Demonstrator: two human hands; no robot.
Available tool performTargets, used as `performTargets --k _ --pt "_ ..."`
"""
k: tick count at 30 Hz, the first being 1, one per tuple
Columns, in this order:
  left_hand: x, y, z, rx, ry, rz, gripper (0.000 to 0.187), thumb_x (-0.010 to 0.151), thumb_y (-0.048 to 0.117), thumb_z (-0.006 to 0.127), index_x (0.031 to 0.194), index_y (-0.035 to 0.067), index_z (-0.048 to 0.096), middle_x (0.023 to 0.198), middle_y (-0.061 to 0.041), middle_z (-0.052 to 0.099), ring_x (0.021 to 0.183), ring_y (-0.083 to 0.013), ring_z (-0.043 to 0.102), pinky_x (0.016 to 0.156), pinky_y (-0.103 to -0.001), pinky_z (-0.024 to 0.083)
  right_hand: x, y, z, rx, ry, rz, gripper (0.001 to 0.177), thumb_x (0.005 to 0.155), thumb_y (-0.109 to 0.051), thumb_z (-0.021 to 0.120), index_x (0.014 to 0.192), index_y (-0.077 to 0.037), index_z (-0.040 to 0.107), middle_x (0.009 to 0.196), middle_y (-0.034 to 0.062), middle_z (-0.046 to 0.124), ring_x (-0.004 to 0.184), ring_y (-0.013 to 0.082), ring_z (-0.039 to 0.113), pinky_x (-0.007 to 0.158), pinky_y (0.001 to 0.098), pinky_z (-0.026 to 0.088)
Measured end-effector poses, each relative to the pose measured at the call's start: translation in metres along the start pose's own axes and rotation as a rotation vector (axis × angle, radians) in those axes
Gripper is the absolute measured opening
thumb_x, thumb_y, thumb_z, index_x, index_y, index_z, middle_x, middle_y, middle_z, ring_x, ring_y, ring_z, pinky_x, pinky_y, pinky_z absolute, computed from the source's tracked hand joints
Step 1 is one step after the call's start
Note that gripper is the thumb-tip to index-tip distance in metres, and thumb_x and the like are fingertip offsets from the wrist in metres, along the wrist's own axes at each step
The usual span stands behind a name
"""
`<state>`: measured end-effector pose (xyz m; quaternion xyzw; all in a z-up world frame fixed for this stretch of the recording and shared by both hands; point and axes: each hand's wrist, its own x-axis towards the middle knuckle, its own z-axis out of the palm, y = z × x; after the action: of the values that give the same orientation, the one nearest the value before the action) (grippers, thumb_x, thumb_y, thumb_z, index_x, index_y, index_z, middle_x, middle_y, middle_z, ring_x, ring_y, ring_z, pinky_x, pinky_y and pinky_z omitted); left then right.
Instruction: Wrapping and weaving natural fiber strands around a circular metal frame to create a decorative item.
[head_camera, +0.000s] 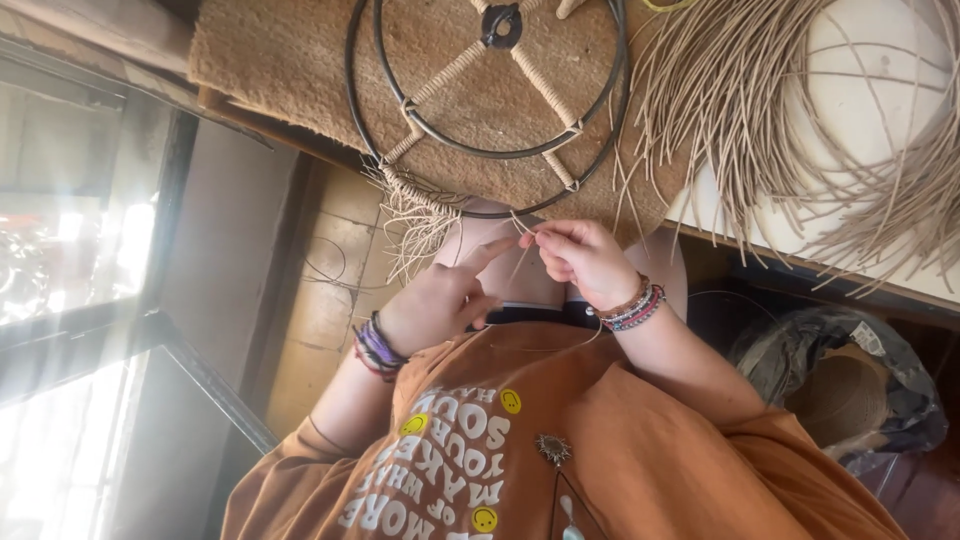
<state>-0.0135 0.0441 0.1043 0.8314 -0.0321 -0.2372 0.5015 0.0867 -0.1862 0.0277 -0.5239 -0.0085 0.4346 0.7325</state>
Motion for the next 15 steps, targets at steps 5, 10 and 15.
performTargets --k 5,10,15 --pt "0.035 -0.039 0.019 -0.121 0.285 0.412 0.050 0.097 0.030 0.064 0.144 0.018 0.053 0.106 -0.008 0.072 0.079 -0.0312 0.070 0.071 -0.044 0.060 0.006 0.012 -0.006 0.035 0.038 -0.025 0.018 0.103 -0.004 0.057 0.115 0.002 0.069 0.063 -0.0087 0.035 0.055 -0.0051 0.031 0.044 0.0109 0.029" --pt "0.086 -0.036 0.046 -0.579 0.580 0.809 0.054 0.109 0.030 0.030 0.082 0.002 0.068 0.093 -0.017 0.068 0.105 -0.0435 0.066 0.098 -0.054 0.051 0.011 0.028 0.007 0.021 0.049 -0.099 0.019 0.102 -0.003 0.058 0.117 0.006 0.067 0.062 -0.0044 0.033 0.057 -0.0027 0.027 0.042 0.0148 0.029" --pt "0.110 -0.036 0.030 -2.068 0.536 0.607 0.051 0.101 0.042 0.041 0.058 0.025 0.017 0.059 0.016 0.005 0.047 -0.0052 0.008 0.046 -0.021 0.014 0.021 0.052 0.004 0.082 0.155 -0.217 0.017 0.101 -0.003 0.065 0.086 -0.005 0.058 0.061 -0.0088 0.022 0.046 -0.0036 0.032 0.034 0.0139 0.026"
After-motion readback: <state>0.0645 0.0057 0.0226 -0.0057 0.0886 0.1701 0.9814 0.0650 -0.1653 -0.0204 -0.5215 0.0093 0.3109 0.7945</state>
